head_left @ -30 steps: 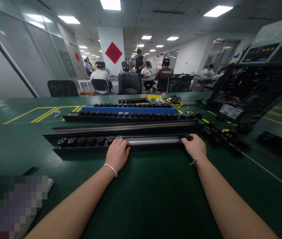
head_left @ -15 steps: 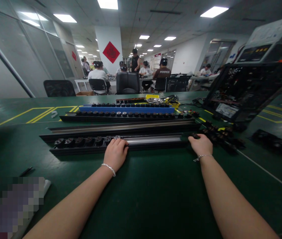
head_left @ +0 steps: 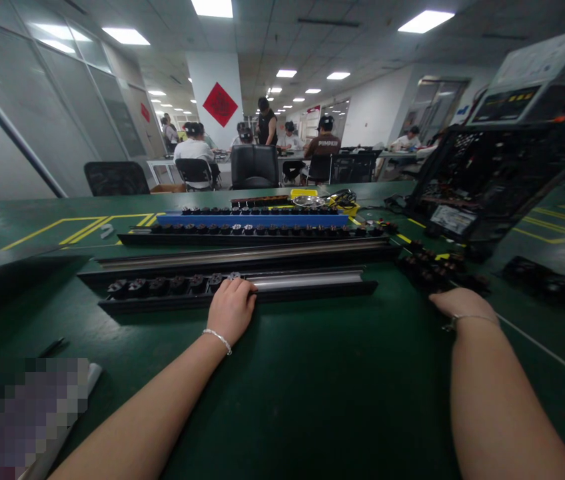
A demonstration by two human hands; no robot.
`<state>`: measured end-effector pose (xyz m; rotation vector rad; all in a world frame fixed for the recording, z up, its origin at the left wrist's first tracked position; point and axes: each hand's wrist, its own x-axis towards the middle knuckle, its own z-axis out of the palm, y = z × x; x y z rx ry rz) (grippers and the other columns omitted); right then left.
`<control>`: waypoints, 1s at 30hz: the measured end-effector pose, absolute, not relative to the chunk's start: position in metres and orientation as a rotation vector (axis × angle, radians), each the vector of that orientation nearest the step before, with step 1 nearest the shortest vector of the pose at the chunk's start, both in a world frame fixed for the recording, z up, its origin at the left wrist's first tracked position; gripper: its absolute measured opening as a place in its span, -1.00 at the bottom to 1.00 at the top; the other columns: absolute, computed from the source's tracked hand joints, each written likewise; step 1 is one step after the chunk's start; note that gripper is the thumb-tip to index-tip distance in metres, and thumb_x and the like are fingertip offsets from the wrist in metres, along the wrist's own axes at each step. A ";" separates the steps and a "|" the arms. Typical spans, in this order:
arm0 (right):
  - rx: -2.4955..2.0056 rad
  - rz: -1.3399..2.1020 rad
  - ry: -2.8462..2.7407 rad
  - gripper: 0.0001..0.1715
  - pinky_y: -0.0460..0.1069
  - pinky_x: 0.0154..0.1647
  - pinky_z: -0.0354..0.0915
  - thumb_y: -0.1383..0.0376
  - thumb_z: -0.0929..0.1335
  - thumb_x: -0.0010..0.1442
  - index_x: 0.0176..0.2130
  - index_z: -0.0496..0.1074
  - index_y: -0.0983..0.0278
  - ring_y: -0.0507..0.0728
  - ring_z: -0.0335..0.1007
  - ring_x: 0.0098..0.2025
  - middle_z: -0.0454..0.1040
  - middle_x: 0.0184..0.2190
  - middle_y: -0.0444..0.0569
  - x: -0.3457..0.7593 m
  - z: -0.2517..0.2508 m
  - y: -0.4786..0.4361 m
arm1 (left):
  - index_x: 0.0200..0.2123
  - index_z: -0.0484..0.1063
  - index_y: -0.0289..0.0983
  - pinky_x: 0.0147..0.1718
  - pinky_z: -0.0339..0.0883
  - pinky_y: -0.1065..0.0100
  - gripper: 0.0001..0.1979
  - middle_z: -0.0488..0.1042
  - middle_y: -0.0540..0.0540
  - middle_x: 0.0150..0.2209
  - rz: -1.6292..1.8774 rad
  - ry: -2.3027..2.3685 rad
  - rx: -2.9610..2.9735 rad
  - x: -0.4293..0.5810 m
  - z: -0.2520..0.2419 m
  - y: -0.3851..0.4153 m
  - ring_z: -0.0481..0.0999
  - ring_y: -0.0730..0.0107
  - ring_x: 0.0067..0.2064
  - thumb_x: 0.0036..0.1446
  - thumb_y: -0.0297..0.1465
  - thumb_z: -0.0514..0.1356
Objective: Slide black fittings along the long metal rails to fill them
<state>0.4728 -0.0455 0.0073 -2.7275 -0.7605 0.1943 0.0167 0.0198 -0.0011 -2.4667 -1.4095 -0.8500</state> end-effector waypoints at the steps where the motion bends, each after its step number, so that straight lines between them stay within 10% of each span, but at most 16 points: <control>1: -2.721 0.186 -0.713 -0.61 0.17 -0.24 0.19 0.18 0.39 -0.14 -0.34 0.48 0.43 0.40 0.32 -0.11 0.39 -0.23 0.43 0.473 0.008 -0.047 | -0.32 0.39 -0.22 -0.19 0.29 0.20 -0.91 0.44 -0.10 -0.30 -0.847 -1.412 -2.469 0.017 -0.001 0.020 0.33 0.20 -0.22 0.09 -0.45 0.11; 10: -2.514 -0.233 -0.808 -0.43 0.25 -0.11 0.16 0.27 0.26 0.01 0.03 0.33 0.40 0.45 0.18 0.04 0.26 0.00 0.41 0.414 0.027 -0.044 | -0.32 0.38 -0.22 -0.15 0.26 0.21 -0.89 0.44 -0.10 -0.29 -0.881 -1.404 -2.461 0.019 -0.001 0.018 0.34 0.20 -0.20 0.11 -0.44 0.07; 30: -1.944 -0.208 -1.555 -0.54 0.12 0.10 0.17 0.22 0.17 0.12 -0.06 0.38 0.37 0.23 0.22 0.05 0.34 -0.02 0.16 0.340 -0.011 0.002 | -0.14 0.43 -0.27 0.17 -0.12 -0.10 -0.64 0.36 -0.18 0.05 -0.757 -1.785 -2.116 0.000 0.005 0.029 0.08 0.04 0.21 0.09 -0.21 0.04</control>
